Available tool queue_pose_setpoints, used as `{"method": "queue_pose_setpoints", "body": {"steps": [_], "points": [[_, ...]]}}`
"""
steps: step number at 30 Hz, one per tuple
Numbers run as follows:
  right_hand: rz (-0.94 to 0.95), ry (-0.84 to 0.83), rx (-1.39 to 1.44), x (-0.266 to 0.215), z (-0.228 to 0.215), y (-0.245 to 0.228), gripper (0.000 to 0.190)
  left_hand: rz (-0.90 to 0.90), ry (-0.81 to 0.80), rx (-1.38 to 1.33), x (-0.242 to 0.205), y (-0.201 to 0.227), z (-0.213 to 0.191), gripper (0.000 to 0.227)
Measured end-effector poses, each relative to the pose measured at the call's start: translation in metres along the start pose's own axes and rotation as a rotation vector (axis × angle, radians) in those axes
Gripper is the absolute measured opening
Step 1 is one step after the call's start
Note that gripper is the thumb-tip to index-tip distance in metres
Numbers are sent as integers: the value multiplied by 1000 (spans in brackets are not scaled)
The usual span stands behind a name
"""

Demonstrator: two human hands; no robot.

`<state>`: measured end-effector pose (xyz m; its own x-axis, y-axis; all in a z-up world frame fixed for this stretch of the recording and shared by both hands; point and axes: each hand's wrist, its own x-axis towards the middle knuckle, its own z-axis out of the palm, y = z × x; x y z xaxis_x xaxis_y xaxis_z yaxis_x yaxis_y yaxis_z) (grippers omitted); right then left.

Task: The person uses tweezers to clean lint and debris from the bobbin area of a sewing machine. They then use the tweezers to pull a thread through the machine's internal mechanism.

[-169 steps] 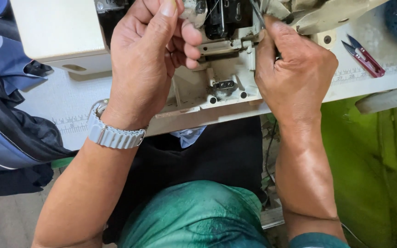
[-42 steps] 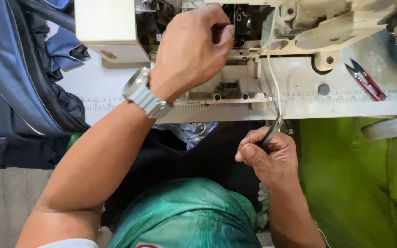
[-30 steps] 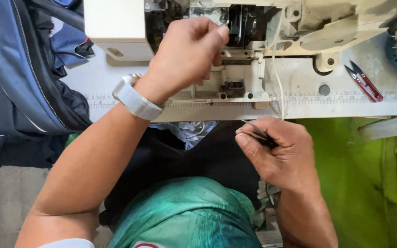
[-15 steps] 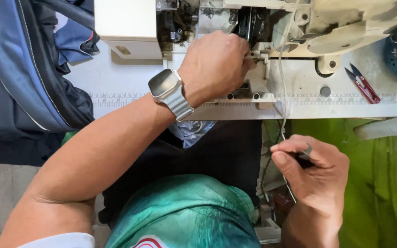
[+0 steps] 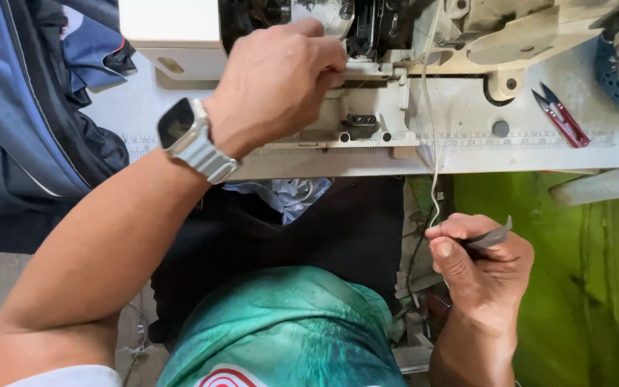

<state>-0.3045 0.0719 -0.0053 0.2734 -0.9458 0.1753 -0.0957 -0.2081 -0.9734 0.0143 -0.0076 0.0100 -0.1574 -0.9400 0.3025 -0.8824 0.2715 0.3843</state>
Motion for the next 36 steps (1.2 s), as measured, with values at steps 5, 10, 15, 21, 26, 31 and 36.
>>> {"method": "queue_pose_setpoints", "body": {"steps": [5, 10, 15, 21, 26, 31, 36], "points": [[37, 1, 32, 0, 5, 4, 15, -158, -201, 28, 4, 14, -5, 32], [68, 16, 16, -2, 12, -1, 20, -337, -398, 33, 19, 28, 8, 44], [-24, -26, -1, -1, 7, 2, 14, -302, -307, -213, 18, 24, 0, 27], [-76, -88, -49, 20, 32, -25, 9, -371, -223, -588, -19, 41, -38, 23], [-39, -222, -577, 63, 55, -56, 28, -528, -133, -1183, -32, 52, -35, 20], [-107, -442, -869, 115, 62, -65, 37, -483, -43, -1587, -35, 47, -22, 20], [-42, -444, -491, 140, 76, -83, 20, -338, 24, -1390, -32, 38, -17, 19]]}}
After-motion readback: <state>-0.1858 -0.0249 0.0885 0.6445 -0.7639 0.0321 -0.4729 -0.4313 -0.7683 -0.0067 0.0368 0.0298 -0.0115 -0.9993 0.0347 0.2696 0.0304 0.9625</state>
